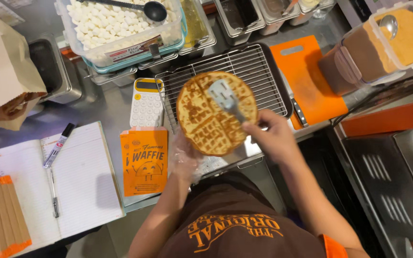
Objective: The person places a cooked waffle on a wire rack, spreads a dark sauce over half of it, and then adds marshmallows and a crumb topping to the sauced side. The person uses a spatula, spoon, and tongs during the process.
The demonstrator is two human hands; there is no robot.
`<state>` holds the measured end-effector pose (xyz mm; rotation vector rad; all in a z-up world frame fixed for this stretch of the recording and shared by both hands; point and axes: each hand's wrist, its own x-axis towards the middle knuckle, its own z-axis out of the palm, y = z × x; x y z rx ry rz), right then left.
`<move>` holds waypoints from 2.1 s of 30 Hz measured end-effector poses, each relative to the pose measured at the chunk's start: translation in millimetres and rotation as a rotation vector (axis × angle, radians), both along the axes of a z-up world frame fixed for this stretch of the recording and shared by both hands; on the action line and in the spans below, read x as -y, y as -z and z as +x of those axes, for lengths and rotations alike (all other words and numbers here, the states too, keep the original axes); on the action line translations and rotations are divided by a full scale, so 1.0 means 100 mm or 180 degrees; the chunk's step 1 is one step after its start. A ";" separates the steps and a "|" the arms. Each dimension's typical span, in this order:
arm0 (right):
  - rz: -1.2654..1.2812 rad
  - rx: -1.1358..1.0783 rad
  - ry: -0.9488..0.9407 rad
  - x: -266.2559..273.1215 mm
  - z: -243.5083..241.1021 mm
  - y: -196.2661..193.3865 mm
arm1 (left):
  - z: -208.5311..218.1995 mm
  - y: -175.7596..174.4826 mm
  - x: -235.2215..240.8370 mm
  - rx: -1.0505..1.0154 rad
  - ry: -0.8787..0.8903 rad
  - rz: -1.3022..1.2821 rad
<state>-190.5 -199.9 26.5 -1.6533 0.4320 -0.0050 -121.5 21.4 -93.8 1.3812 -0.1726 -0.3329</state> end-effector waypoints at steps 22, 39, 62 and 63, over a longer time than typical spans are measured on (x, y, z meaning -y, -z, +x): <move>-0.2602 0.0548 0.0826 1.49 -0.33 0.48 | 0.21 0.41 0.70 -0.1895 0.0371 -0.3240; -0.3967 0.2306 -0.1287 1.24 1.87 -0.17 | 0.30 -0.14 0.87 -0.0388 -0.0137 -0.3003; -0.4995 0.0963 -0.3282 1.76 3.77 -0.30 | 0.77 0.38 0.90 0.0385 0.1161 -0.3201; -0.4727 0.0761 -0.3335 1.83 3.79 -0.30 | 0.82 0.41 0.92 0.0342 0.1243 -0.3249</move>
